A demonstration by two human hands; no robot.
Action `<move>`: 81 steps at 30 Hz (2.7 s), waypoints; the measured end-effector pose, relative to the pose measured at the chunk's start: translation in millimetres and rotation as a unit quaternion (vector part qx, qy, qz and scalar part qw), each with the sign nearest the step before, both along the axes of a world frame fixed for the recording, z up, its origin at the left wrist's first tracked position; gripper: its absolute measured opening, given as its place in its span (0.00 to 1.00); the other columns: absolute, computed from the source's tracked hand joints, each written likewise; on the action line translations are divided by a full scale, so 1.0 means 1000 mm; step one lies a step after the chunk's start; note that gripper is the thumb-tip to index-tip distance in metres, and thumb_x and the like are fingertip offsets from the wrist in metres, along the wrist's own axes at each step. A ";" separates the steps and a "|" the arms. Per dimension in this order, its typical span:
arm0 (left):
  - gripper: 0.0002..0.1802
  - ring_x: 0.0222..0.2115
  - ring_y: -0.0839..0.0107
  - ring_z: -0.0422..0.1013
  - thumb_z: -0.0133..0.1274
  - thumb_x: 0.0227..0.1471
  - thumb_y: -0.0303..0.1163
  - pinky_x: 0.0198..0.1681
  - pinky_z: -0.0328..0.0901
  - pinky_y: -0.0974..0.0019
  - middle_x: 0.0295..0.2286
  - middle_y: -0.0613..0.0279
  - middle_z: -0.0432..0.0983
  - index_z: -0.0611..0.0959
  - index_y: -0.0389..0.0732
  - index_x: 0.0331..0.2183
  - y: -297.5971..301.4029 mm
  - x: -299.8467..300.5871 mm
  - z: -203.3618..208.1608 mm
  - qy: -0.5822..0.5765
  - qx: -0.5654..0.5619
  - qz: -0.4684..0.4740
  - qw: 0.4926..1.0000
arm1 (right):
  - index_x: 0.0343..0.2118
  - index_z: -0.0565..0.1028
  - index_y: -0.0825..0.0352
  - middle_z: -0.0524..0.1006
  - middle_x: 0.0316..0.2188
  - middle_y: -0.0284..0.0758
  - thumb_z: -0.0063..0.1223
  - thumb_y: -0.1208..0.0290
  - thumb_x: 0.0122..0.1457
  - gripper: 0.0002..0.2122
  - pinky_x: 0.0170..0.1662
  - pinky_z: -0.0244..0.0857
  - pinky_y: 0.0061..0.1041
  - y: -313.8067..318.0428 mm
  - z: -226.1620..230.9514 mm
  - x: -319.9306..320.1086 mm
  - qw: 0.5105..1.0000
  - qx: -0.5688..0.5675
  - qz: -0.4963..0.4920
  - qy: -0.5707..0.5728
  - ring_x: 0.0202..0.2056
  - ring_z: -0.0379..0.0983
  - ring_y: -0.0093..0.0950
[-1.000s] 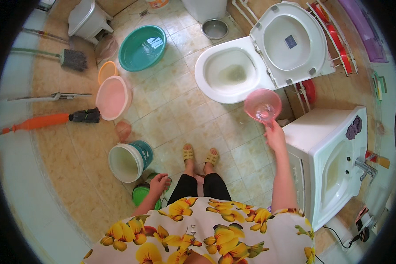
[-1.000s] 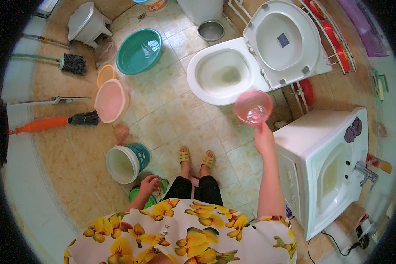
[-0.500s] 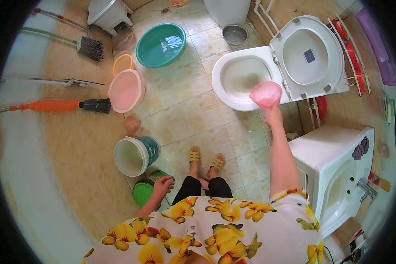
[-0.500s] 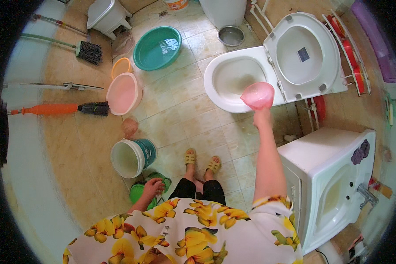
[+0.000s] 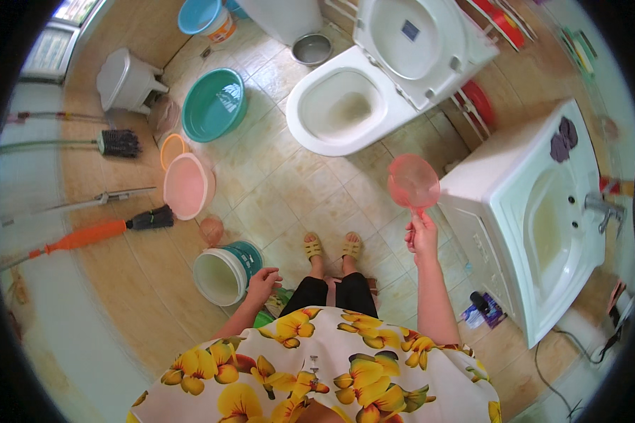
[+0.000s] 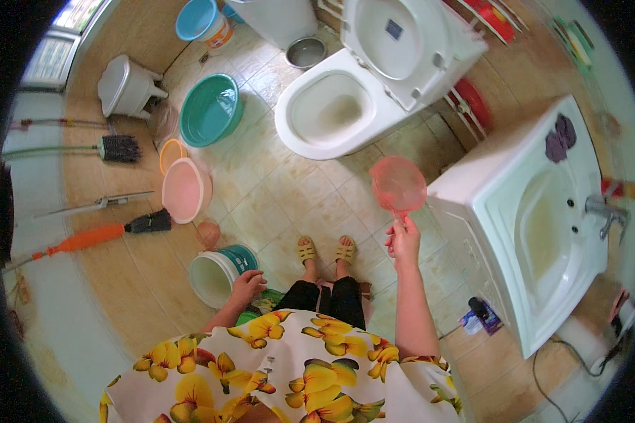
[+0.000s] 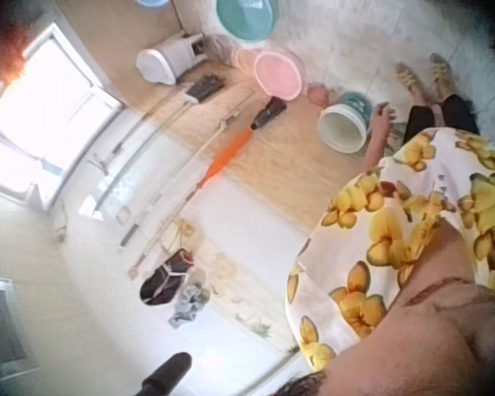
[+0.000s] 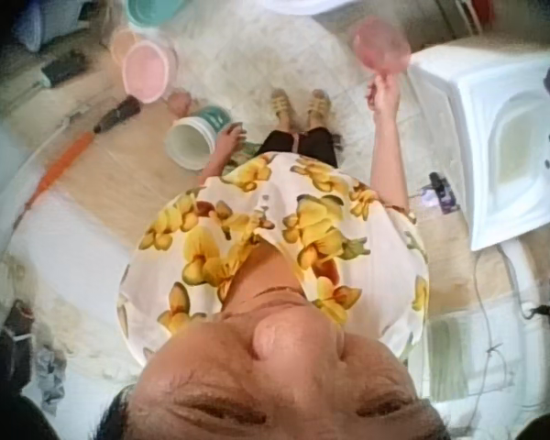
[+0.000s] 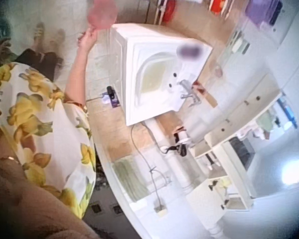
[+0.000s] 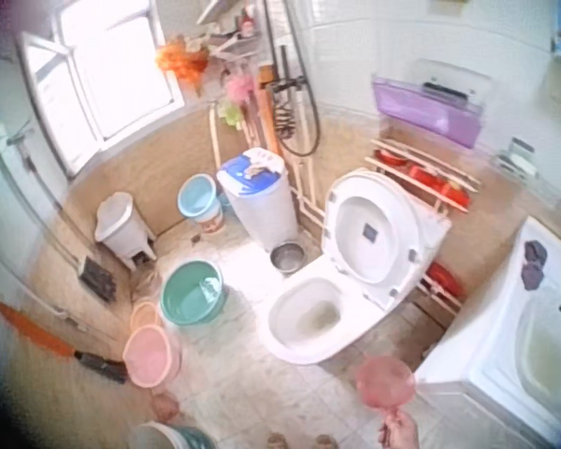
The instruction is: The person rinses a cloth in a sink and wipes the edges and surfaces of the basin by hand, before emptying a plastic tray of water into the sink.
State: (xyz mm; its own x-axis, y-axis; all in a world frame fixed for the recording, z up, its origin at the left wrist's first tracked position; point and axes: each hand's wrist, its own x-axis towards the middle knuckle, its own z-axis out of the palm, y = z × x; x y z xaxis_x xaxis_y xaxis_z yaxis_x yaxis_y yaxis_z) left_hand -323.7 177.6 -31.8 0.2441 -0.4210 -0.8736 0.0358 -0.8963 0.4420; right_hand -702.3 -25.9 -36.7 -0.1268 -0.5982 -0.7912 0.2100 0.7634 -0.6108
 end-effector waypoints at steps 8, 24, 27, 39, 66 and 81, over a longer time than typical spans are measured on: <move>0.13 0.29 0.75 0.73 0.48 0.54 0.36 0.29 0.66 0.71 0.31 0.64 0.76 0.76 0.41 0.40 -0.044 -0.038 0.007 -0.021 -0.014 -0.124 0.992 | 0.50 0.68 0.62 0.70 0.20 0.30 0.46 0.68 0.60 0.15 0.11 0.51 0.18 0.054 0.006 -0.017 0.999 -0.031 -0.016 -0.012 0.11 0.63 0.19; 0.29 0.24 0.77 0.70 0.59 0.42 0.30 0.23 0.65 0.71 0.34 0.61 0.75 0.71 0.44 0.49 -0.109 -0.077 0.017 -0.041 -0.159 -0.311 0.936 | 0.58 0.60 0.66 0.70 0.21 0.31 0.47 0.71 0.58 0.23 0.16 0.57 0.18 0.068 0.156 -0.039 0.981 -0.193 0.030 -0.017 0.14 0.61 0.17; 0.31 0.25 0.76 0.71 0.58 0.42 0.30 0.23 0.65 0.71 0.33 0.61 0.75 0.69 0.43 0.51 -0.109 -0.064 0.014 -0.077 -0.144 -0.323 0.932 | 0.58 0.59 0.65 0.70 0.21 0.30 0.47 0.71 0.58 0.24 0.16 0.56 0.17 0.060 0.185 -0.035 0.974 -0.221 0.055 -0.006 0.14 0.61 0.16; 0.10 0.22 0.75 0.73 0.55 0.47 0.35 0.21 0.65 0.71 0.20 0.64 0.76 0.78 0.38 0.24 -0.140 0.040 0.025 -0.047 -0.088 -0.162 0.982 | 0.59 0.59 0.61 0.70 0.21 0.29 0.45 0.72 0.60 0.23 0.13 0.50 0.13 0.014 0.220 -0.005 0.964 -0.258 -0.038 0.044 0.12 0.62 0.15; 0.14 0.29 0.72 0.73 0.49 0.52 0.36 0.28 0.67 0.69 0.32 0.62 0.76 0.76 0.40 0.40 -0.203 -0.038 0.046 -0.020 -0.102 -0.039 0.994 | 0.55 0.64 0.62 0.70 0.19 0.27 0.45 0.72 0.59 0.20 0.13 0.51 0.13 -0.186 0.267 -0.068 0.953 -0.287 0.100 -0.004 0.11 0.61 0.14; 0.13 0.24 0.71 0.74 0.51 0.49 0.35 0.20 0.66 0.69 0.28 0.60 0.77 0.78 0.39 0.37 -0.136 -0.026 -0.026 -0.053 -0.098 0.073 0.991 | 0.53 0.65 0.65 0.71 0.20 0.27 0.51 0.69 0.57 0.20 0.13 0.50 0.11 -0.260 0.359 -0.066 0.868 -0.438 0.206 -0.113 0.13 0.63 0.13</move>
